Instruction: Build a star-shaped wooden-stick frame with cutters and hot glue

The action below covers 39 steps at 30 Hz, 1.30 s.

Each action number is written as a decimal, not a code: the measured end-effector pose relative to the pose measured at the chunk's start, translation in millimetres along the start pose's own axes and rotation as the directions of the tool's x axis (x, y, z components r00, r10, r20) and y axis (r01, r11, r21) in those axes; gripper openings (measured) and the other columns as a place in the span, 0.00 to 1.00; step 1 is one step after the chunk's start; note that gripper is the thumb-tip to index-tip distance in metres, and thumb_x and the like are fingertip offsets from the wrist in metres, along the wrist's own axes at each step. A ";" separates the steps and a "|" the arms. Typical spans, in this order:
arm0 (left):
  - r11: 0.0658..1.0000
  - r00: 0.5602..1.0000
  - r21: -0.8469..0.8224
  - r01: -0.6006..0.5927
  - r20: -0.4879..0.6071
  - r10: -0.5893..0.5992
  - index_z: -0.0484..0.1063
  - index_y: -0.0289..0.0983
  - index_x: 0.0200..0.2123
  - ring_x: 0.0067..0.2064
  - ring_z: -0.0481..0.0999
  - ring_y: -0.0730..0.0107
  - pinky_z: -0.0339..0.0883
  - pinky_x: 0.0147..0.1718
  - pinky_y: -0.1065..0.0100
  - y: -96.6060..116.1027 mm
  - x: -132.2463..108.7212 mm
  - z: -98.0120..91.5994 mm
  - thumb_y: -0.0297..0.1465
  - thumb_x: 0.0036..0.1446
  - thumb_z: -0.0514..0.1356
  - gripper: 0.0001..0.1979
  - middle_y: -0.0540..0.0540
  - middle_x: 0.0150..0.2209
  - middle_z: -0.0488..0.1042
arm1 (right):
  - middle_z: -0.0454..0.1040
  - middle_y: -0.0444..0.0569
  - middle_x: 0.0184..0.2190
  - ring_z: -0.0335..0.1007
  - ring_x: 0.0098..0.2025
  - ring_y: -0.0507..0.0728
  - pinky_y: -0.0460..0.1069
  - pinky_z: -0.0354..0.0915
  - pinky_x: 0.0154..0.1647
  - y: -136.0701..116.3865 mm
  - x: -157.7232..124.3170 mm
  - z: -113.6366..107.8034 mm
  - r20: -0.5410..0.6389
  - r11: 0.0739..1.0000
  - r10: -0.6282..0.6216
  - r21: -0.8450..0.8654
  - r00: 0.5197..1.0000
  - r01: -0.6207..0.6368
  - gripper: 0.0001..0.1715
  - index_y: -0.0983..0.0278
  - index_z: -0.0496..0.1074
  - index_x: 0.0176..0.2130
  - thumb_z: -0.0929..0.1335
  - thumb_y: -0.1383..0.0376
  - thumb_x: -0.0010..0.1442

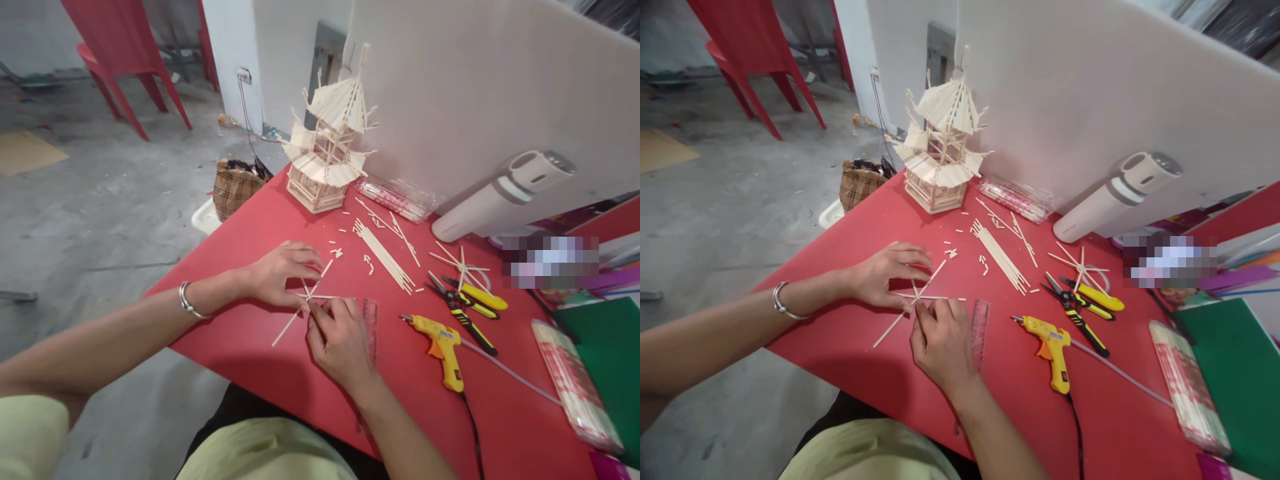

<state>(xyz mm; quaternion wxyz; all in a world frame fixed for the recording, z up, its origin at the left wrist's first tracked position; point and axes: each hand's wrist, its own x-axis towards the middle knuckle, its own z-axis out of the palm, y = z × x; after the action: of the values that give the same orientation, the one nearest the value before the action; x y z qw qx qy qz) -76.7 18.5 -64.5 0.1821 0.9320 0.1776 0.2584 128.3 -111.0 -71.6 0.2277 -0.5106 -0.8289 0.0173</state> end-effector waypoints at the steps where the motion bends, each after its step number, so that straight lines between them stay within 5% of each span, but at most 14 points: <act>1: 1.000 1.000 0.001 -0.016 0.009 0.016 0.80 0.40 0.52 0.63 0.71 0.47 0.61 0.62 0.51 -0.7 -1.6 1.9 0.54 0.56 0.66 0.29 0.36 0.56 0.78 | 0.71 0.51 0.35 0.64 0.40 0.58 0.54 0.62 0.43 0.3 -0.2 0.3 0.002 1.000 -0.004 0.000 1.000 0.004 0.19 0.65 0.77 0.55 0.65 0.66 0.68; 7: 0.998 0.991 0.017 -0.056 0.125 0.053 0.74 0.41 0.60 0.70 0.62 0.46 0.44 0.70 0.44 -1.3 -7.8 13.5 0.53 0.59 0.63 0.32 0.36 0.63 0.73 | 0.70 0.50 0.34 0.63 0.40 0.58 0.53 0.61 0.43 1.6 -2.2 0.8 0.017 1.000 -0.012 0.012 1.000 0.011 0.21 0.66 0.76 0.57 0.65 0.67 0.67; 22: 0.998 0.978 0.067 -0.015 0.207 0.001 0.72 0.42 0.63 0.70 0.62 0.47 0.47 0.69 0.46 0.0 -3.4 12.4 0.53 0.61 0.62 0.32 0.37 0.67 0.68 | 0.70 0.50 0.34 0.63 0.40 0.58 0.54 0.60 0.43 1.5 0.9 -0.2 0.033 0.999 0.002 0.040 0.999 -0.004 0.20 0.66 0.77 0.55 0.65 0.66 0.67; 32: 0.990 0.954 0.106 0.098 0.272 -0.123 0.58 0.40 0.72 0.74 0.53 0.49 0.35 0.72 0.46 5.2 -3.3 11.3 0.58 0.62 0.56 0.43 0.37 0.72 0.59 | 0.72 0.50 0.35 0.65 0.42 0.59 0.55 0.64 0.45 2.0 -2.9 2.5 0.031 0.999 0.010 0.053 0.999 -0.011 0.21 0.65 0.76 0.57 0.65 0.67 0.67; 39: 0.986 0.953 0.118 0.115 0.266 -0.143 0.55 0.40 0.73 0.74 0.54 0.48 0.34 0.72 0.44 4.8 -3.6 12.9 0.59 0.62 0.57 0.45 0.37 0.71 0.60 | 0.74 0.55 0.49 0.66 0.52 0.62 0.58 0.65 0.55 0.2 -2.2 -0.4 -0.022 0.999 0.006 0.054 1.000 -0.005 0.20 0.63 0.76 0.56 0.66 0.67 0.66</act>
<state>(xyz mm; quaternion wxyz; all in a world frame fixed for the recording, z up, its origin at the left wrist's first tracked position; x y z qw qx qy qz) -71.4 9.6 -74.3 0.1738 0.9532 0.2240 0.1052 129.4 -112.9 -72.1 0.2505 -0.5067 -0.8242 0.0344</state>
